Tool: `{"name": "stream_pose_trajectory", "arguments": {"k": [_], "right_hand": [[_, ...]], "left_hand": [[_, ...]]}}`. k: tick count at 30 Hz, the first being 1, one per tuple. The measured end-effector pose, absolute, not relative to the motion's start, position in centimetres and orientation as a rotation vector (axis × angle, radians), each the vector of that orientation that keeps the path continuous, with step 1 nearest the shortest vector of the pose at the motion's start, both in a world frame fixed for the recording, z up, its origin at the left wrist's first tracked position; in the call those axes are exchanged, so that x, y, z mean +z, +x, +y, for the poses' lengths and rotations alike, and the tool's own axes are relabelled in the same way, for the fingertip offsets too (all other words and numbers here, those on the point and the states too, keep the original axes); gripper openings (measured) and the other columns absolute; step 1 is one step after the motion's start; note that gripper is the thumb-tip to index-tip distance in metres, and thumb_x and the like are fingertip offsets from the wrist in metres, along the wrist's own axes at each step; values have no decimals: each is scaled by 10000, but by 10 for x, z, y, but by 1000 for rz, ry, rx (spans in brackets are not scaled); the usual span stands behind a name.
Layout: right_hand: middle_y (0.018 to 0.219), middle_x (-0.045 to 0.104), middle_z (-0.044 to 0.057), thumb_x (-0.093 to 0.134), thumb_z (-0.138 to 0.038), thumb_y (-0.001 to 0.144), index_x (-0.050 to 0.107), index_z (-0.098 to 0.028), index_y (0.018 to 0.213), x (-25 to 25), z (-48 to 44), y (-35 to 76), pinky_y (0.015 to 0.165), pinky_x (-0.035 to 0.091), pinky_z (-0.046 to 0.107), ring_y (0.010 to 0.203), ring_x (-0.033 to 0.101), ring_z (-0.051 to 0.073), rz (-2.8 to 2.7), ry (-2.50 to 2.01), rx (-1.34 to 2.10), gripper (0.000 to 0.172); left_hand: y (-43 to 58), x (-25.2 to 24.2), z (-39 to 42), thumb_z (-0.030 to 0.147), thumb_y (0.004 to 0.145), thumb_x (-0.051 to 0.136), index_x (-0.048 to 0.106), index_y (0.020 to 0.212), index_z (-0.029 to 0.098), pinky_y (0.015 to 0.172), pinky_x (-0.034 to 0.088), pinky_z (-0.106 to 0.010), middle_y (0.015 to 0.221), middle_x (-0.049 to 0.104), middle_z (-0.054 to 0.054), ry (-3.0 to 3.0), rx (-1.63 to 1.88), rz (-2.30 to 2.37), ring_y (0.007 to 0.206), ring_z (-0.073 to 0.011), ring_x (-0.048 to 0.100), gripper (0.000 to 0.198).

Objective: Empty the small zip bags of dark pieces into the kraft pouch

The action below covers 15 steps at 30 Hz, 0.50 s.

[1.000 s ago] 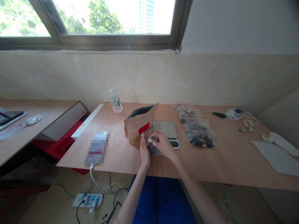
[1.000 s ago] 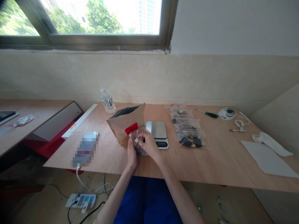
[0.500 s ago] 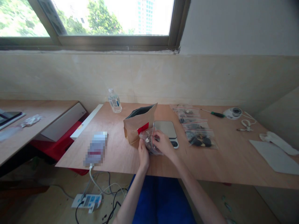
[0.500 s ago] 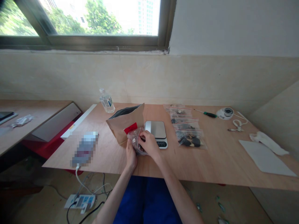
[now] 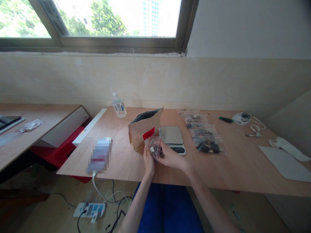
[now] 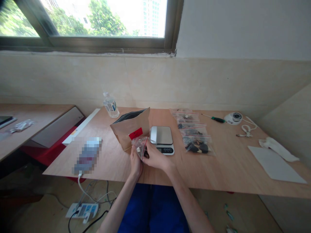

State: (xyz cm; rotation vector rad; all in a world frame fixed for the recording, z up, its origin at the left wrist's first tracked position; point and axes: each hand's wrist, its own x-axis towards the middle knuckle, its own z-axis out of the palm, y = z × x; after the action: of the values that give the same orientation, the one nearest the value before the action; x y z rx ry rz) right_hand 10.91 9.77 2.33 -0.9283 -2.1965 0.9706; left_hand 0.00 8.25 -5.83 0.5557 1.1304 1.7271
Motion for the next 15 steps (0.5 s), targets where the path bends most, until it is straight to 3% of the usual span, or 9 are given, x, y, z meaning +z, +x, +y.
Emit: {"name": "stream_pose_trajectory", "arguments": {"k": [3, 7, 15], "right_hand": [[1292, 472, 117, 569, -98, 719, 420, -191, 1252, 19, 97, 104, 1052, 297, 419, 1232, 416, 230, -2217, -944, 918, 561], [1269, 506, 121, 506, -66, 740, 481, -189, 1214, 7, 99, 95, 1064, 272, 469, 1221, 430, 246, -2203, -1030, 778, 490], [974, 658, 71, 484, -45, 718, 618, -180, 960, 13, 101, 98, 877, 458, 379, 921, 609, 211, -1989, -1174, 854, 308]], "left_hand": [[1, -58, 82, 548, 833, 449, 625, 1086, 179, 983, 382, -350, 1081, 670, -78, 555, 1720, 1130, 1071, -223, 582, 481], [1, -61, 83, 539, 823, 476, 626, 1084, 158, 1005, 356, -352, 1118, 654, -95, 564, 1744, 1155, 1107, -221, 561, 485], [1, -61, 83, 528, 834, 459, 616, 1110, 173, 1005, 367, -343, 1144, 645, -86, 562, 1734, 1135, 1152, -225, 532, 476]]}}
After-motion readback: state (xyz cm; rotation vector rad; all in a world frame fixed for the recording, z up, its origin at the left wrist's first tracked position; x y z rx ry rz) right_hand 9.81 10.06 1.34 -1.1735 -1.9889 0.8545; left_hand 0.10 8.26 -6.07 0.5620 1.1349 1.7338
